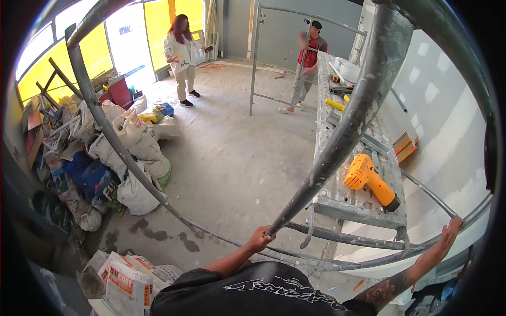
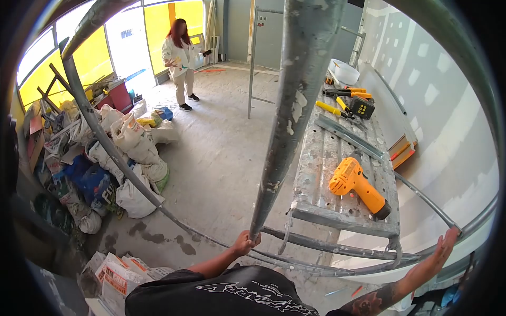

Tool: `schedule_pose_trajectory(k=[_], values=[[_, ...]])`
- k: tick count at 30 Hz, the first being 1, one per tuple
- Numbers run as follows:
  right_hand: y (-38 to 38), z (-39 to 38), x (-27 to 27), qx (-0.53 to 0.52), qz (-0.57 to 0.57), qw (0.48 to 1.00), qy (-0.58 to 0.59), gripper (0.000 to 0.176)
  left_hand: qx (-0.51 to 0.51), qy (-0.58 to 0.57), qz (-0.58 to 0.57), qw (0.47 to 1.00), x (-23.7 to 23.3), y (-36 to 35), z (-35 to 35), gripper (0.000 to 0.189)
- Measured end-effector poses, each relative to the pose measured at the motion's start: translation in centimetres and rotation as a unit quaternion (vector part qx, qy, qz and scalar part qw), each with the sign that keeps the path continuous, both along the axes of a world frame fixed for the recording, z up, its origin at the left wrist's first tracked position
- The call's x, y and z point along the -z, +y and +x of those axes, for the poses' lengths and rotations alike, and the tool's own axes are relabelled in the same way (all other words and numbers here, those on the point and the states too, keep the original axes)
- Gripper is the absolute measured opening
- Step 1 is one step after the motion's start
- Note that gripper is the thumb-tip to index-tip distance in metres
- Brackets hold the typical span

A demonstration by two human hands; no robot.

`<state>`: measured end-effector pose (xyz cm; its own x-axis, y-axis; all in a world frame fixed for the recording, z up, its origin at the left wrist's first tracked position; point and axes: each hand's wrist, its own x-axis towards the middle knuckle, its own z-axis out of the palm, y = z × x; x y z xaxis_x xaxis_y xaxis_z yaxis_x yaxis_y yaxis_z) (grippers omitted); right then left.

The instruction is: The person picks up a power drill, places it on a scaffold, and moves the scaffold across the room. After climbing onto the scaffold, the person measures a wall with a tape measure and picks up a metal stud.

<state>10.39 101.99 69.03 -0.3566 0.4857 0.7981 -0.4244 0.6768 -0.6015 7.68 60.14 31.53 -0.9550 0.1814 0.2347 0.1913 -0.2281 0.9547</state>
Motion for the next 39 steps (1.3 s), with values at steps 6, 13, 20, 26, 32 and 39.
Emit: schedule_pose_trajectory(k=[6, 13, 20, 26, 32, 39], values=[[-0.7, 0.3, 0.8, -0.016, 0.004, 1.0, -0.018, 0.047, 0.014, 0.004, -0.006, 1.0, 0.0, -0.3, -0.2, 0.07], [-1.6, 0.6, 2.8, -0.028, -0.003, 0.996, -0.083, 0.048, 0.008, 0.024, -0.023, 0.999, -0.1, -0.3, -0.4, 0.073], [-0.9, -0.6, 6.1, -0.119, -0.045, 0.98, -0.154, 0.049, -0.011, 0.019, -0.027, 0.999, -0.8, -0.2, 0.0, 0.073], [-2.3, -2.6, 9.3, -0.121, -0.044, 0.973, -0.19, 0.047, -0.028, 0.03, -0.03, 0.999, -1.5, 0.0, 0.0, 0.075], [-3.6, -4.1, 10.5, 0.085, 0.165, 0.973, -0.136, 0.038, -0.025, 0.058, 0.048, 0.997, -0.1, 0.7, -0.6, 0.074], [-2.6, -3.4, 11.1, 0.099, 0.197, 0.972, -0.085, 0.033, -0.023, 0.027, 0.05, 0.998, 2.0, 0.6, -0.6, 0.078]])
